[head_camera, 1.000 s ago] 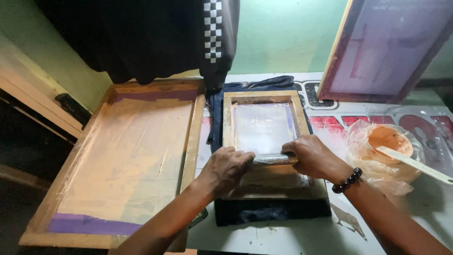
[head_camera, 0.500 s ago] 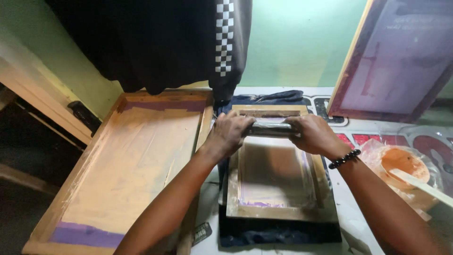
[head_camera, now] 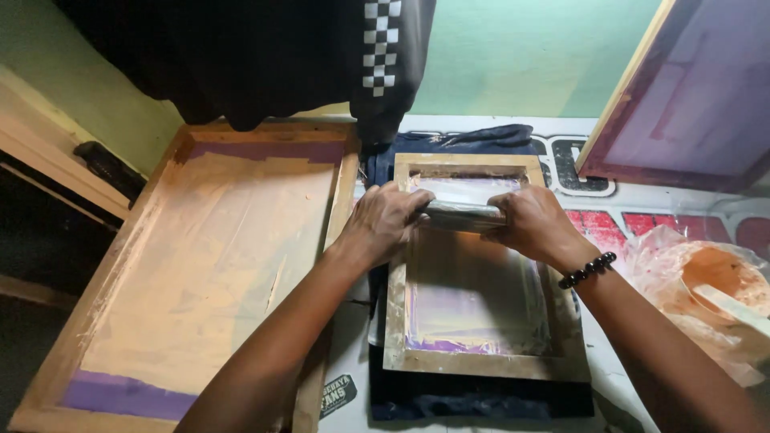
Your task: The person uses a squeegee to spread white ink across a screen printing frame placed over a dark garment. They repeatedly pull the squeegee from top to bottom to ensure even coverage of the ink on the mesh. The person then lifts the frame to reveal the printed design on the garment underneath.
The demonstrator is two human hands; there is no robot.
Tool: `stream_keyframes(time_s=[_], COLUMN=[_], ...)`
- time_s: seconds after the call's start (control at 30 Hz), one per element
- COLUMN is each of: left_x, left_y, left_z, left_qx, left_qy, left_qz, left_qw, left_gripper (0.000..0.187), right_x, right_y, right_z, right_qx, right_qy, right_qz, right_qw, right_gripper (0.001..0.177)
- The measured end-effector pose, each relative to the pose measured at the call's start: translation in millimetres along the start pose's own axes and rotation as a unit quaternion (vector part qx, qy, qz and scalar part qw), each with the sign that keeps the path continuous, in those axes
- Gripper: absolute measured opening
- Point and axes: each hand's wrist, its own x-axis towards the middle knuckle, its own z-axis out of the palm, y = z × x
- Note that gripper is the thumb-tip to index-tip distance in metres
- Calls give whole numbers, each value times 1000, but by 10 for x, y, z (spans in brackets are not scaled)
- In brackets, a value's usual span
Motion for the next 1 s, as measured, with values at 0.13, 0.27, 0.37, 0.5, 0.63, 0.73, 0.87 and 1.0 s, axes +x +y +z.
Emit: stream_keyframes(time_s=[0.13,0.27,0.37,0.5,0.63,0.73,0.87,1.0], left_x=[-422,-797,-1065,-1246,-1159,-1077,-1024,-997], left_y=[416,763,999,1205,1316,1210,1038,979], left_z=[-123,-243,-317,-499,-864,-1019,-921,-766], left_qx=[-26,-26,-33,-21,-69,-140,-136,-157], left_qy=[12,5,8,12,41,101,77,49], left_qz=[-9,-2,5,39,44,18,-61,-72], left_qw=[1000,1000,999,999,996,985,986,984], left_gripper=[28,37,38,47,48,66,60,59], right_x=[-443,-849,-1114,-1339,-1420,-1468,-1535,-1552], right_y=[-89,-265,-343,-407,-314,-211,-362,-313], right_z=[73,7,-30,-152,-390,-530,-668,-481], right_qx=[-1,26,27,60,126,172,442,487], right_qy=[-1,-5,-18,-47,-36,21,55,97], right_qz=[-7,-15,-28,-40,-37,18,202,278], right_qw=[1000,1000,999,996,991,985,872,822], right_gripper=[30,31,32,25,24,22,52,41])
